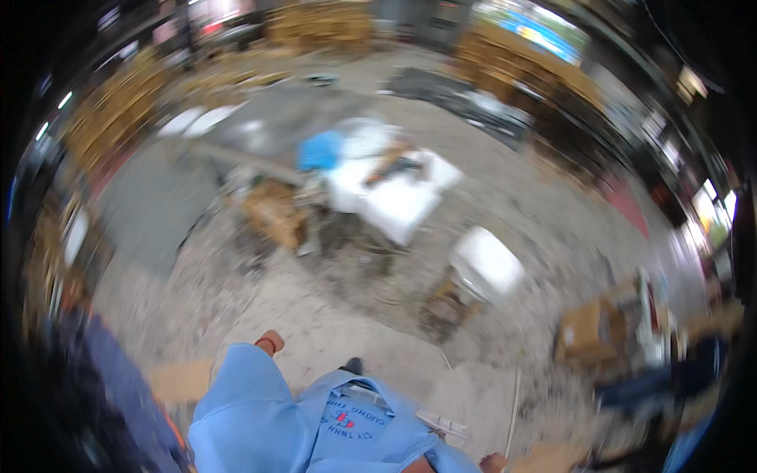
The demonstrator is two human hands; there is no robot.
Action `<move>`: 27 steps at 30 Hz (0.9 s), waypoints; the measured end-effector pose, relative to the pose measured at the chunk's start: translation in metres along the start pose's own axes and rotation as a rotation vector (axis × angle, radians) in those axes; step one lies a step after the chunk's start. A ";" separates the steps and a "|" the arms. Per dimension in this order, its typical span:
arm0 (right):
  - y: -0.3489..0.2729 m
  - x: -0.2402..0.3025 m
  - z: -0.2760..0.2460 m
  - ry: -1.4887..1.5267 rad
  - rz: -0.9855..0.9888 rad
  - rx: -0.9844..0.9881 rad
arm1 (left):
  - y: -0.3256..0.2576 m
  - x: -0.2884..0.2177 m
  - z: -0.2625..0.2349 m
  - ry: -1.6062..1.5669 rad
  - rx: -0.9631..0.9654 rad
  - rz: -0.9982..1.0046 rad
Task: The person uses a power sander to smooth the ends of wooden chair legs, then uses a wooden mallet to tap the legs into place on the chair base. They repeat this process for multiple chairs in a workshop setting.
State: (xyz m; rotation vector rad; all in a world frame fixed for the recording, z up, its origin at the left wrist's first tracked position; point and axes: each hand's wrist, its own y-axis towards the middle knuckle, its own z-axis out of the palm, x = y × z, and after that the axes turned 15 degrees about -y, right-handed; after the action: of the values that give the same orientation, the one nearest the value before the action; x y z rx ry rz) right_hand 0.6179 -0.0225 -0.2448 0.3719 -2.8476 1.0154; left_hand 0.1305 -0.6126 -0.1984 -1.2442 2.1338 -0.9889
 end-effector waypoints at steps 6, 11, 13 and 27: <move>0.016 0.371 0.101 -0.567 -0.829 0.367 | -0.042 0.068 0.051 -0.346 -0.224 -0.133; -0.015 0.610 0.094 -0.078 -0.552 0.557 | 0.015 0.081 -0.019 -1.756 -0.559 -0.069; 0.028 0.638 0.101 -0.301 -0.568 0.518 | 0.035 0.098 -0.044 -1.733 -0.562 0.114; -0.147 1.076 0.445 -2.027 -2.289 0.170 | -0.133 0.417 0.037 -2.122 -1.196 -1.288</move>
State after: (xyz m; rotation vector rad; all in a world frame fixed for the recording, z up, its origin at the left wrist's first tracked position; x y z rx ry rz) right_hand -0.3870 -0.6252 -0.3157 -2.3695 -0.1041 0.1317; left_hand 0.0298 -1.0352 -0.1362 -2.2005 -0.2296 1.3346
